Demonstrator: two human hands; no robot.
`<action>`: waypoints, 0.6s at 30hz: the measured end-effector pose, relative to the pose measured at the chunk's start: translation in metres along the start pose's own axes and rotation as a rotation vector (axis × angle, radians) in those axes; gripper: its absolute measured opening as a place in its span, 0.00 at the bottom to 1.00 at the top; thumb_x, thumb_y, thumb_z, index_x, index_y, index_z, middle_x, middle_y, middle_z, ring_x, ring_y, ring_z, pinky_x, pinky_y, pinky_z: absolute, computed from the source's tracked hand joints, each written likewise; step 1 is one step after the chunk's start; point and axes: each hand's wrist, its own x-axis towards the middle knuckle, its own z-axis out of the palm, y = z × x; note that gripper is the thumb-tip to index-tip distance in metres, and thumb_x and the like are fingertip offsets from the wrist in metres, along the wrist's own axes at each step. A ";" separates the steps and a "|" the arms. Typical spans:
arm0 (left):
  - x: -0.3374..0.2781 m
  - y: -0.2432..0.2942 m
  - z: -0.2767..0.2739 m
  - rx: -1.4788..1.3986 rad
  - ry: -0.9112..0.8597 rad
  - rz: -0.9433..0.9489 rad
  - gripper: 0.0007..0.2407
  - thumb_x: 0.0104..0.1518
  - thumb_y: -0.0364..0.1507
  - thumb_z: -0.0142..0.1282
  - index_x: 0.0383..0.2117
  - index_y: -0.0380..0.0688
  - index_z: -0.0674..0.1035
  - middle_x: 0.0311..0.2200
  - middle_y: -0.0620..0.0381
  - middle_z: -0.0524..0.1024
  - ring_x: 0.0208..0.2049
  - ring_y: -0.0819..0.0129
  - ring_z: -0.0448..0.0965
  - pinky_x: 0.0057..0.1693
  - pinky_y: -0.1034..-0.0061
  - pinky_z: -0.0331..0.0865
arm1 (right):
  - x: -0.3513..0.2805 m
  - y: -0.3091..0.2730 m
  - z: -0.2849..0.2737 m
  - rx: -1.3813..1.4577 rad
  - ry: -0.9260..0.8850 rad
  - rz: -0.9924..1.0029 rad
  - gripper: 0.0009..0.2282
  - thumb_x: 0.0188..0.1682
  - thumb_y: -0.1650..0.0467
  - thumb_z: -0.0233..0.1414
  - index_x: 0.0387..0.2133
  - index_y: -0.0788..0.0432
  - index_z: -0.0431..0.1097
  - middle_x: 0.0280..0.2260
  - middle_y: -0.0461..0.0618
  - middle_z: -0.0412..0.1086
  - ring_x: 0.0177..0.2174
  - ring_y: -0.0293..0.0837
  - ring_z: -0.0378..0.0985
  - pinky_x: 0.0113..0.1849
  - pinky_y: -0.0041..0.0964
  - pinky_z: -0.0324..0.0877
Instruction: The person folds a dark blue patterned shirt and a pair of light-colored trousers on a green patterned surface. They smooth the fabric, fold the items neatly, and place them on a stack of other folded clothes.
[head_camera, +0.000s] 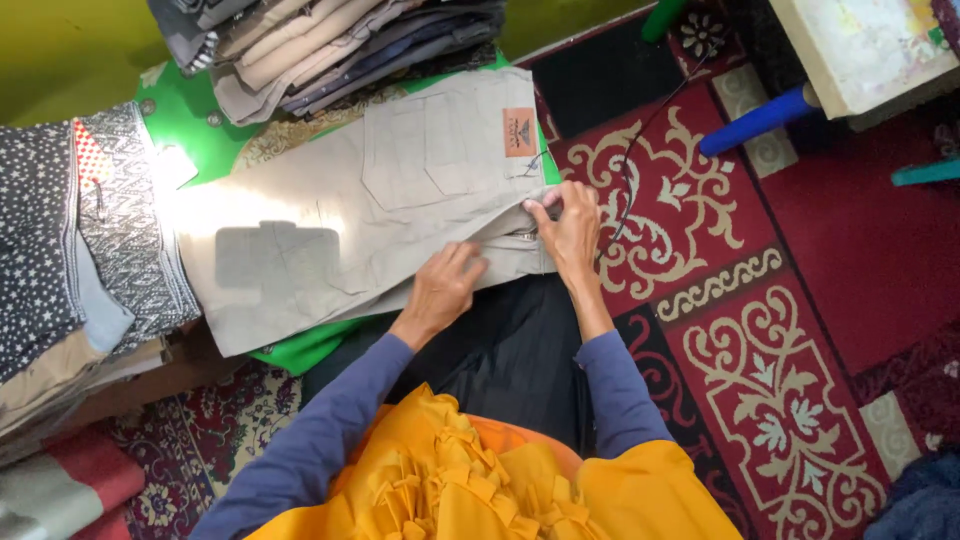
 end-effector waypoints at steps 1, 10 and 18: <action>0.020 0.003 -0.002 0.000 0.002 0.002 0.07 0.57 0.23 0.49 0.35 0.52 0.79 0.41 0.58 0.71 0.45 0.57 0.76 0.41 0.72 0.70 | 0.005 0.002 0.003 -0.001 0.003 -0.001 0.14 0.41 0.64 0.67 0.26 0.54 0.66 0.33 0.48 0.68 0.39 0.56 0.73 0.44 0.55 0.67; 0.088 -0.064 0.071 -0.219 -0.548 -0.408 0.34 0.51 0.17 0.50 0.66 0.61 0.56 0.44 0.42 0.77 0.44 0.33 0.81 0.51 0.48 0.75 | 0.003 -0.002 0.006 -0.040 0.066 -0.100 0.11 0.45 0.69 0.65 0.28 0.54 0.67 0.40 0.51 0.66 0.44 0.54 0.71 0.46 0.53 0.67; 0.091 -0.097 0.083 -0.338 -0.690 -0.541 0.12 0.52 0.34 0.62 0.42 0.60 0.82 0.40 0.49 0.83 0.49 0.43 0.81 0.55 0.53 0.73 | -0.051 -0.003 -0.001 -0.194 0.021 -0.135 0.12 0.45 0.64 0.63 0.38 0.52 0.71 0.47 0.50 0.64 0.44 0.57 0.70 0.38 0.50 0.69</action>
